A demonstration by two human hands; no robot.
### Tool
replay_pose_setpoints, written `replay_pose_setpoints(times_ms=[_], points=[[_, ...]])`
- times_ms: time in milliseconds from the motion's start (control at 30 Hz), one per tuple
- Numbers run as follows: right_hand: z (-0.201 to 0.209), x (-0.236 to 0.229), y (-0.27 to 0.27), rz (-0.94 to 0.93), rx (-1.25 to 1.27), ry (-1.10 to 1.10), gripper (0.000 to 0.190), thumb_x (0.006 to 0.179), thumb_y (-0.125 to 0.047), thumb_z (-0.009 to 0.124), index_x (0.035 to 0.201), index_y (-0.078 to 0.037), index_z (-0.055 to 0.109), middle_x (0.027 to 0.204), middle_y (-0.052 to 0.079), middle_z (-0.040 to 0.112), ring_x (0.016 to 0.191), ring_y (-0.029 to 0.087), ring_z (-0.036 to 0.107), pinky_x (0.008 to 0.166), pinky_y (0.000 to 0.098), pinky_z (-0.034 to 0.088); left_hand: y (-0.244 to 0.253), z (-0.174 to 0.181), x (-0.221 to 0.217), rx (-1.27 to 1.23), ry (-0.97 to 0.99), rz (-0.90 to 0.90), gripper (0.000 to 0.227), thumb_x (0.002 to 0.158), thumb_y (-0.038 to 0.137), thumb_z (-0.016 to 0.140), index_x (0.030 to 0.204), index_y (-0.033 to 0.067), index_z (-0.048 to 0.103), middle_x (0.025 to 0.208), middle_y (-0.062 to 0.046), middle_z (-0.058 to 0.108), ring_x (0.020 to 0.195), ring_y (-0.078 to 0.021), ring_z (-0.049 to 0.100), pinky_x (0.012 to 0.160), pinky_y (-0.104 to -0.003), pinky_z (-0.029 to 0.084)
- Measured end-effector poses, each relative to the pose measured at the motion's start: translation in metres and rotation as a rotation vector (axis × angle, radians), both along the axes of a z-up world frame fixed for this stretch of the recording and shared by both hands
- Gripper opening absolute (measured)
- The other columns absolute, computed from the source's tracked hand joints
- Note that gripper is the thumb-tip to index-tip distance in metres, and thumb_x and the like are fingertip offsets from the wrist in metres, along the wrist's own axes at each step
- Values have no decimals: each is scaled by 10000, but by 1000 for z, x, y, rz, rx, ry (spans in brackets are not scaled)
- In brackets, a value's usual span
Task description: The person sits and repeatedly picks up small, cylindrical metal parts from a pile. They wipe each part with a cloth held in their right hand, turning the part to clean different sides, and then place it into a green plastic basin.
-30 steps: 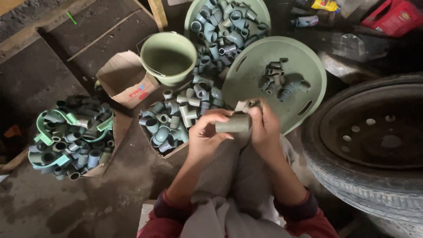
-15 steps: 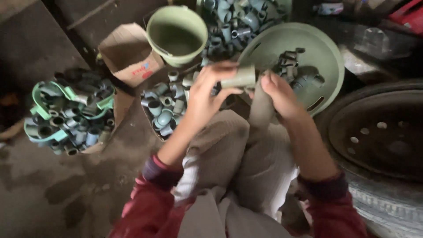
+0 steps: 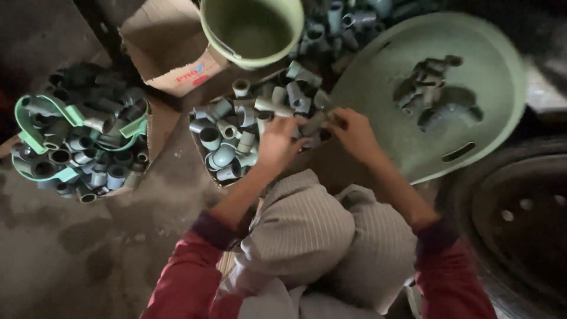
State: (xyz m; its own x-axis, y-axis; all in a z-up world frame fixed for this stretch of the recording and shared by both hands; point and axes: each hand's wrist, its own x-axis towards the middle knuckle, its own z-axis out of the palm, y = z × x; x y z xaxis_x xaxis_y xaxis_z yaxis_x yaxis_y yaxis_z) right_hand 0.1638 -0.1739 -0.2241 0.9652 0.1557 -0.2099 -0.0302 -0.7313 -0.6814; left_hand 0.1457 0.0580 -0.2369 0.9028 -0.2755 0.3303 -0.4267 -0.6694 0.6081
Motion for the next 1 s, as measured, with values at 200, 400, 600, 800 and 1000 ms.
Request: replay_pose_setpoints(times_ms=[200,400,600,800,1000], points=[[-37,-13,-5,-108,-65,170,232,1030,-110,636,1246,-31,672,1134,240,670,1131,438,662,922,524,556,-34,-101,-8,309,-178,-65,491,830,420,786,1219,167,626,1031,-56,694,1072,-274,624,984,-529,452],[-130,-32,-33,-268,126,236,260,1087,-185,599,1278,-21,668,1134,227,710,1117,425,680,911,532,549,-69,-129,14,343,-305,-136,395,831,345,840,1152,191,668,1048,-19,701,1025,-223,653,933,-490,495],[-100,-28,-17,-363,9,295,394,1109,-303,554,1247,60,621,1148,303,696,1134,493,667,909,606,538,-74,-130,22,381,-325,-138,512,726,330,909,1131,130,668,970,-59,693,992,-245,653,883,-465,503],[-121,-17,-14,-280,-375,275,355,1078,-330,592,1102,18,656,954,237,747,938,405,753,776,541,592,-80,-144,29,390,-373,-130,538,707,428,915,1070,117,668,900,-74,677,983,-256,655,882,-451,506],[-57,-4,-32,-466,57,575,723,934,-527,718,1226,128,627,1081,313,658,977,427,660,789,581,496,-89,-151,25,388,-381,-107,430,788,374,873,1060,124,655,999,-83,671,986,-271,654,848,-429,524]])
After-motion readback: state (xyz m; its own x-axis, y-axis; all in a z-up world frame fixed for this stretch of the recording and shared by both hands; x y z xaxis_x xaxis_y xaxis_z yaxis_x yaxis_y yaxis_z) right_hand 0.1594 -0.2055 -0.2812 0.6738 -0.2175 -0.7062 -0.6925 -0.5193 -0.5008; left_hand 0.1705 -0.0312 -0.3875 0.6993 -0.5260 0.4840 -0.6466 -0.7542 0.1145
